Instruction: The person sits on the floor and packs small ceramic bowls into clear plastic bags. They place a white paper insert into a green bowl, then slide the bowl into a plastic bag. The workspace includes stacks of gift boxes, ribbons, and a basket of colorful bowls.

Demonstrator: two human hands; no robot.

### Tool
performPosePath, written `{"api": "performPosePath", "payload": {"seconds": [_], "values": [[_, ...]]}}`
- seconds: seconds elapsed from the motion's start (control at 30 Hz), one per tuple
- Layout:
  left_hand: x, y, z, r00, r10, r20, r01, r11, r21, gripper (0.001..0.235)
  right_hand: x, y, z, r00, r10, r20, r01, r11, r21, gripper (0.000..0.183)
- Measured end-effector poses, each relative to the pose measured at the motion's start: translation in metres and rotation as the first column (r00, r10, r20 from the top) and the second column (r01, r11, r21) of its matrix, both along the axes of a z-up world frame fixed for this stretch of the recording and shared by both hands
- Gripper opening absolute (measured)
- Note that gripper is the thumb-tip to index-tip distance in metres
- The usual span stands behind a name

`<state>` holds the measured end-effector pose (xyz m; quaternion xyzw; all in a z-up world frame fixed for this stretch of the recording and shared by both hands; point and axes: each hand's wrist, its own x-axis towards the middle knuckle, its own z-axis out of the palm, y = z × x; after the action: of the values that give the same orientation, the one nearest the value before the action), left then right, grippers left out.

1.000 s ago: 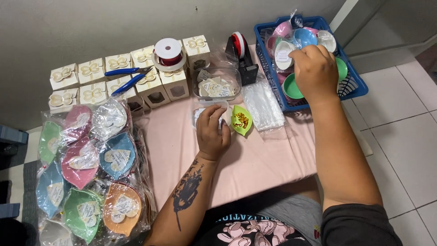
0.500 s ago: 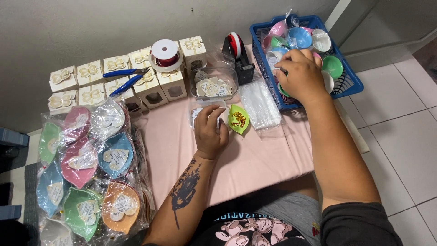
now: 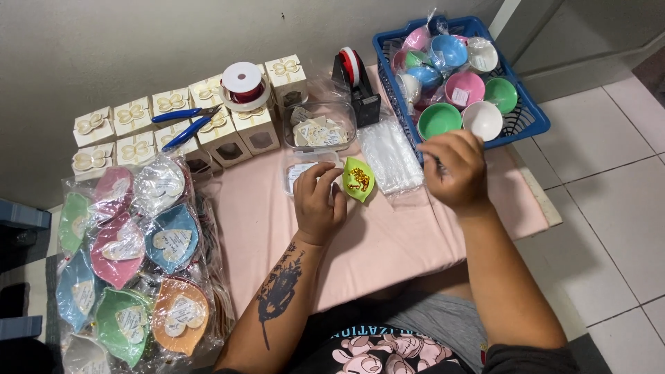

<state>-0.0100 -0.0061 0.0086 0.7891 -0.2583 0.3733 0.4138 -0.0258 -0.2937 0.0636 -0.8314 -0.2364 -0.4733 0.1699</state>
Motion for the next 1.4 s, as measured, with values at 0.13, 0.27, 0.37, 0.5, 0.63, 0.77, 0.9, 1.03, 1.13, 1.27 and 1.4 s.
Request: {"api": "performPosePath", "payload": {"seconds": [0.13, 0.27, 0.37, 0.5, 0.63, 0.77, 0.9, 1.03, 1.13, 1.27, 1.4], "values": [[-0.004, -0.003, 0.003, 1.000, -0.014, 0.027, 0.014, 1.000, 0.020, 0.033, -0.036, 0.009, -0.015, 0.989, 0.140, -0.042, -0.134, 0.984, 0.122, 0.012], [-0.008, -0.007, 0.004, 0.998, -0.041, 0.043, 0.039, 0.998, 0.055, 0.033, -0.047, 0.009, -0.029, 0.993, 0.083, -0.085, -0.078, 0.996, 0.052, 0.019], [-0.012, -0.011, 0.006, 0.996, -0.060, 0.064, 0.055, 0.996, 0.070, 0.033, -0.043, 0.011, -0.037, 0.998, -0.003, -0.065, -0.001, 0.998, -0.055, 0.013], [-0.014, -0.015, 0.006, 0.993, -0.085, 0.085, 0.077, 0.993, 0.085, 0.031, -0.042, 0.014, -0.043, 0.997, -0.068, -0.027, 0.064, 0.990, -0.126, 0.006], [-0.012, -0.020, 0.002, 0.991, -0.085, 0.100, 0.076, 0.993, 0.092, 0.030, -0.037, 0.010, -0.054, 0.998, -0.057, -0.009, 0.056, 0.993, -0.106, 0.008], [-0.014, -0.029, -0.003, 0.989, -0.112, 0.097, 0.096, 0.983, 0.159, 0.028, -0.038, 0.012, -0.052, 0.991, -0.129, -0.040, 0.122, 0.983, -0.139, 0.010], [-0.024, -0.043, -0.008, 0.979, -0.189, 0.072, 0.158, 0.935, 0.316, 0.021, -0.038, 0.014, -0.054, 0.976, -0.180, -0.123, 0.160, 0.975, -0.154, 0.007], [-0.047, -0.058, 0.026, 0.979, -0.195, 0.060, 0.147, 0.879, 0.454, 0.025, -0.037, 0.013, -0.060, 0.969, -0.201, -0.143, 0.180, 0.972, -0.150, 0.012], [-0.045, -0.067, 0.020, 0.976, -0.076, -0.206, 0.194, 0.736, 0.649, 0.040, -0.042, 0.017, -0.055, 0.945, -0.253, -0.205, 0.213, 0.957, -0.199, 0.020], [-0.035, -0.071, 0.006, 0.988, -0.034, -0.151, 0.124, 0.757, 0.642, 0.041, -0.038, 0.017, -0.055, 0.926, -0.304, -0.224, 0.245, 0.935, -0.255, 0.014], [-0.028, -0.072, -0.005, 0.995, -0.059, -0.075, 0.091, 0.826, 0.557, 0.041, -0.037, 0.019, -0.048, 0.930, -0.316, -0.188, 0.263, 0.929, -0.261, 0.012]]}}
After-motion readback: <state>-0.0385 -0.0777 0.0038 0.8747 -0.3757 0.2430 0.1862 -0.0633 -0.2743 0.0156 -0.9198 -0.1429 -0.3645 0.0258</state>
